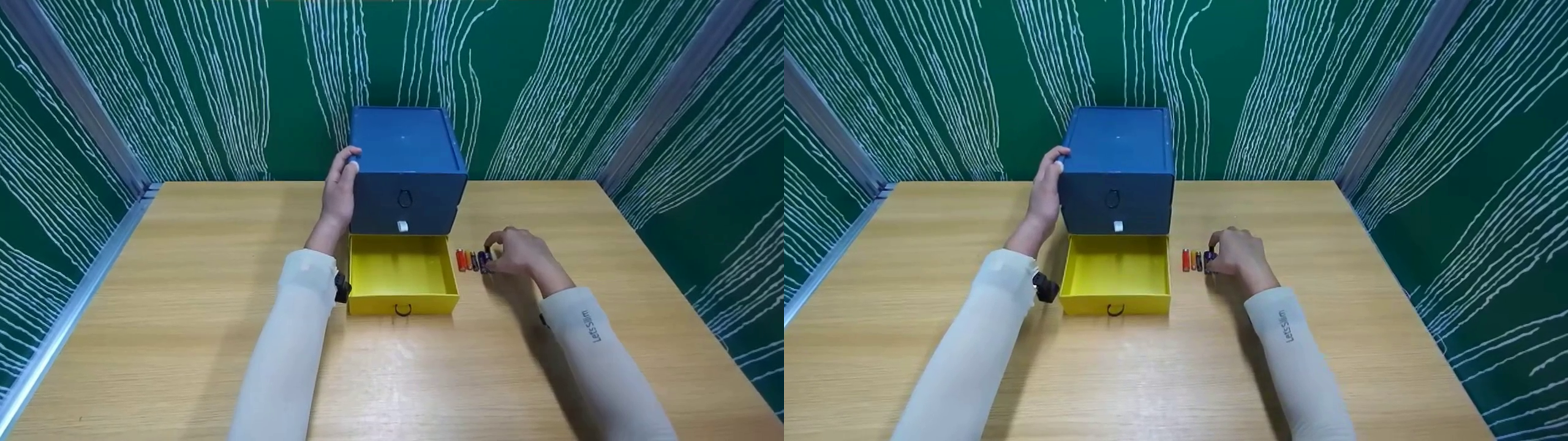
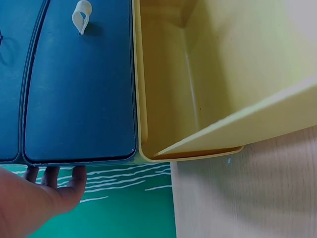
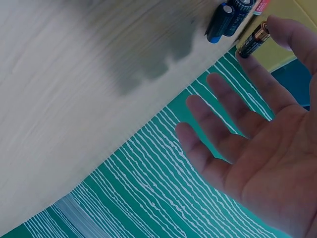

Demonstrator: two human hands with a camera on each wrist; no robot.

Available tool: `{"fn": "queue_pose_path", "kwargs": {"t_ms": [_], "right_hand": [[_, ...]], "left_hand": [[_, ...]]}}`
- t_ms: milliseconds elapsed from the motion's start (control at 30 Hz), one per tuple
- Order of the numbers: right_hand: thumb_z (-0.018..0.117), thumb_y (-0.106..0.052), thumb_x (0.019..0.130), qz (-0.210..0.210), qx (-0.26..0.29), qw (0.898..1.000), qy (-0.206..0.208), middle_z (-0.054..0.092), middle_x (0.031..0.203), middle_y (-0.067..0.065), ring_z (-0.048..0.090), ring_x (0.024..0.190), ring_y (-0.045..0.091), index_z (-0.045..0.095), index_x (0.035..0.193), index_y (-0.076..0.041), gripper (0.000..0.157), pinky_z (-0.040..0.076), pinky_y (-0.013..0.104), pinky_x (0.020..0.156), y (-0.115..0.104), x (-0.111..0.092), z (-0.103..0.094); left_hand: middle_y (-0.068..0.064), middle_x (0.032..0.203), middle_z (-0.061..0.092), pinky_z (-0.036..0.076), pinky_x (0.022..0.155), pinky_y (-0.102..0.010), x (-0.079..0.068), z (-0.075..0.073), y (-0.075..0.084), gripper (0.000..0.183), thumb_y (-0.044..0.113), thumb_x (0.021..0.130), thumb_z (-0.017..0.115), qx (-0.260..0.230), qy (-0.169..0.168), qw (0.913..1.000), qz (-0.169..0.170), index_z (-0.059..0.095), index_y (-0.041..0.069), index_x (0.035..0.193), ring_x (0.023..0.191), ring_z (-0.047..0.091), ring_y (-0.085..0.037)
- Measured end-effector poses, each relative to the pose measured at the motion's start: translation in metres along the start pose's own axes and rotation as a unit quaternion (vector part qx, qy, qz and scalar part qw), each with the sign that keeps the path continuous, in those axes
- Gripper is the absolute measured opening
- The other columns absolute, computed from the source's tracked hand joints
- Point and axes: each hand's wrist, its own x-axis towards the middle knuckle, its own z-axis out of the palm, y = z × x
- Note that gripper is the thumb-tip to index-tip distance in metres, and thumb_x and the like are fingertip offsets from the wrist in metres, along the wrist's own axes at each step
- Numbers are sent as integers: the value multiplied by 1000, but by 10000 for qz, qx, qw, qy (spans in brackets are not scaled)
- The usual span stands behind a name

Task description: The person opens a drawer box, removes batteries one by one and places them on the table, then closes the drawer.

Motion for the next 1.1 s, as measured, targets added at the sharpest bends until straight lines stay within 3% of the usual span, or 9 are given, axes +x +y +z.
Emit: {"fn": "queue_pose_path", "kwargs": {"t_ms": [367, 667, 1100], "right_hand": [[71, -33, 67, 80, 94, 9999, -92, 53, 113, 13, 46, 99, 31, 59, 109, -18, 47, 36, 54, 85, 3, -1, 2], [69, -29, 68, 123, 26, 9999, -104, 56, 103, 9, 46, 89, 27, 59, 108, -16, 43, 39, 49, 82, 8, -2, 4], [73, -22, 65, 236, 36, 9997, -94, 54, 109, 11, 46, 93, 29, 59, 109, -17, 46, 37, 52, 84, 12, 0, 6]], "left_hand": [[16, 137, 28, 24, 102, -42, 17, -1, -23, 30, 40, 91, 31, -105, 26, 9999, -25, 41, 37, 120, 121, 30, -13], [8, 140, 27, 23, 103, -42, 1, 0, -3, 34, 31, 92, 30, -145, -14, 9999, 22, 39, 26, 125, 123, 30, -15], [8, 140, 27, 24, 103, -41, 0, 0, 0, 34, 31, 93, 30, -144, -27, 9999, 19, 38, 25, 125, 122, 31, -15]]}}
